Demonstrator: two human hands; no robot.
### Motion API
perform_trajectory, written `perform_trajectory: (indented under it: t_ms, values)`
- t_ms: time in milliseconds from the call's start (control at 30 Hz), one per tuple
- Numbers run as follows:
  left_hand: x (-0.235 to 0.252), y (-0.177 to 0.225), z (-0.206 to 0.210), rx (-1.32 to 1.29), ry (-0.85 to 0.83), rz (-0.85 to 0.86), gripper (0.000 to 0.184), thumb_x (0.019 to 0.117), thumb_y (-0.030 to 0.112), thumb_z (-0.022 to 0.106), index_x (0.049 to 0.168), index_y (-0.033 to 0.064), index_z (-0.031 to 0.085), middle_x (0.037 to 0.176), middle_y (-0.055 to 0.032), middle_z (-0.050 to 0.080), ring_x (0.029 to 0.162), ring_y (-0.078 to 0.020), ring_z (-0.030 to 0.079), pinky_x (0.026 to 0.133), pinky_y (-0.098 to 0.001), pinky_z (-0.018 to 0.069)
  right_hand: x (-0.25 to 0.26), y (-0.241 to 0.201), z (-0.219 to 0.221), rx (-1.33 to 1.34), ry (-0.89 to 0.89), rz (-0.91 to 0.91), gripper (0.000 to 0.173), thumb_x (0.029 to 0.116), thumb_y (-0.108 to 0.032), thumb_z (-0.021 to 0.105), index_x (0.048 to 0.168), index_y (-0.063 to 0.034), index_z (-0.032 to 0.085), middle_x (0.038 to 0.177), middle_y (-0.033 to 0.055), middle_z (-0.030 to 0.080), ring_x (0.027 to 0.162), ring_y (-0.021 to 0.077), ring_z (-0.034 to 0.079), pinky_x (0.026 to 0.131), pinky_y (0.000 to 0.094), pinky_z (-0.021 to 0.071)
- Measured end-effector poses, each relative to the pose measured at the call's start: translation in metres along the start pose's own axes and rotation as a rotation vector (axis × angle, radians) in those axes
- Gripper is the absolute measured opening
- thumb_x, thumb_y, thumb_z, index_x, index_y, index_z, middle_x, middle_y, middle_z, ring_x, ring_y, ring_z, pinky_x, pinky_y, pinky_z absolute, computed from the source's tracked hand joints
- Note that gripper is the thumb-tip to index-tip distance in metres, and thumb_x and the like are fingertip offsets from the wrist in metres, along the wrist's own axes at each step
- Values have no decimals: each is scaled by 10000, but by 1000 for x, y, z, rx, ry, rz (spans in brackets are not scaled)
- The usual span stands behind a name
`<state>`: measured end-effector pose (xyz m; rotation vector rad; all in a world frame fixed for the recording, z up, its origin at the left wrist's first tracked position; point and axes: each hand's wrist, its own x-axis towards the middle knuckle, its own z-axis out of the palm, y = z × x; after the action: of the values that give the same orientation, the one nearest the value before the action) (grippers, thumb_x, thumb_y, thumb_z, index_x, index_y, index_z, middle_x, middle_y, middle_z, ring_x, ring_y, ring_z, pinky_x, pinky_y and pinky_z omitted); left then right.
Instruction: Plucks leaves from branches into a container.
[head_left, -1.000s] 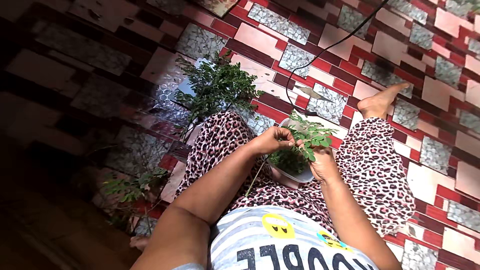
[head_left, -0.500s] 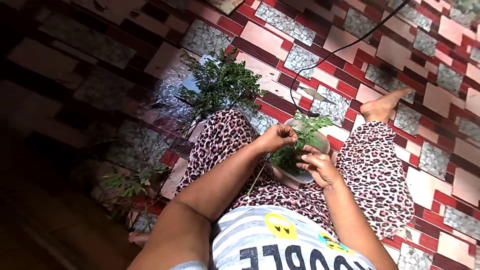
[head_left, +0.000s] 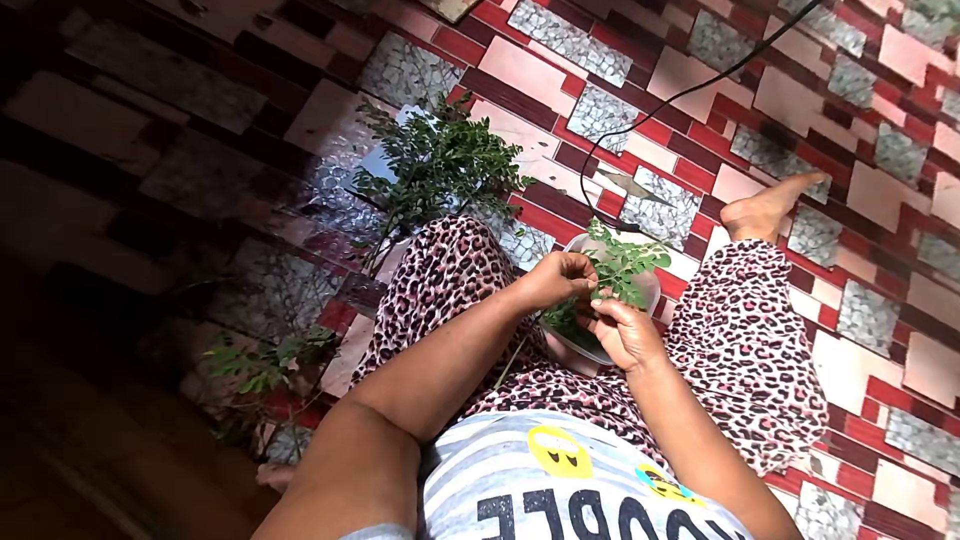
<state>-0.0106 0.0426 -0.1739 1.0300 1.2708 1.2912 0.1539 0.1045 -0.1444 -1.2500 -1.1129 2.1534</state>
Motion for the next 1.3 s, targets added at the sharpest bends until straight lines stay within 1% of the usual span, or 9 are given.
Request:
perform_trajectory:
  t_ms: [233, 467, 733, 800, 900, 1000, 1100, 1200, 1300]
  values:
    - [0, 0, -2, -61, 37, -23, 79, 996, 27, 603, 980, -42, 638, 861, -76, 641, 786, -107, 618, 776, -298, 542, -1, 1, -11, -93, -171, 88, 232, 922, 22, 484, 1131, -22, 577, 1047, 124, 667, 933, 236, 678, 834, 433, 590]
    - [0, 0, -1, -11, 28, -13, 82, 989, 37, 621, 983, -39, 650, 858, -67, 640, 781, -94, 605, 763, -283, 526, 0, 2, -1, 37, -21, 14, 122, 1002, 38, 467, 1026, -20, 571, 935, 118, 681, 848, 231, 690, 787, 432, 598]
    - [1, 1, 2, -28, 3, -51, 87, 1001, 39, 595, 969, -31, 634, 861, -78, 635, 791, -115, 614, 778, -311, 536, 1, 1, -2, -17, -25, 32, 163, 906, 86, 469, 904, -48, 562, 885, 96, 657, 822, 220, 669, 775, 431, 592]
    - [2, 1, 1, -20, 21, -56, 94, 1008, 48, 586, 969, -25, 631, 863, -71, 620, 790, -114, 591, 770, -309, 515, -1, 1, -5, -65, -52, 59, 191, 896, 81, 464, 990, -8, 604, 934, 116, 678, 847, 225, 682, 773, 423, 599]
    - [1, 0, -1, -31, 19, -49, 104, 1016, 59, 574, 981, -23, 628, 877, -68, 630, 811, -111, 606, 798, -313, 529, 0, 1, -11, -168, -82, 76, 174, 920, 48, 472, 997, -4, 619, 967, 117, 689, 865, 220, 686, 779, 403, 595]
    - [1, -1, -2, -38, 10, -36, 112, 1018, 62, 573, 984, -28, 630, 871, -70, 632, 804, -114, 610, 799, -314, 533, 5, 2, -21, -214, -67, 55, 204, 859, 44, 475, 1028, -26, 566, 1008, 121, 660, 892, 225, 669, 789, 406, 585]
    - [1, -1, -2, -41, 2, -38, 111, 1017, 59, 572, 981, -29, 631, 869, -73, 631, 802, -118, 611, 800, -313, 531, 6, 0, -25, -187, -23, -9, 297, 880, 22, 482, 1153, 11, 599, 1064, 126, 657, 933, 220, 666, 815, 401, 585]
    - [2, -1, -1, -44, -1, -40, 103, 1016, 54, 570, 970, -20, 626, 854, -59, 625, 789, -102, 598, 780, -296, 520, 5, -4, -22, -187, 14, -91, 175, 947, 28, 514, 1064, -3, 640, 1010, 90, 682, 877, 182, 671, 800, 365, 585]
    - [2, -2, -1, -40, -6, -39, 106, 1015, 52, 567, 972, -24, 627, 853, -59, 620, 789, -105, 594, 782, -299, 517, 5, -4, -19, -278, 39, -176, 155, 929, 81, 626, 1068, 19, 655, 975, 72, 688, 835, 136, 666, 775, 297, 589]
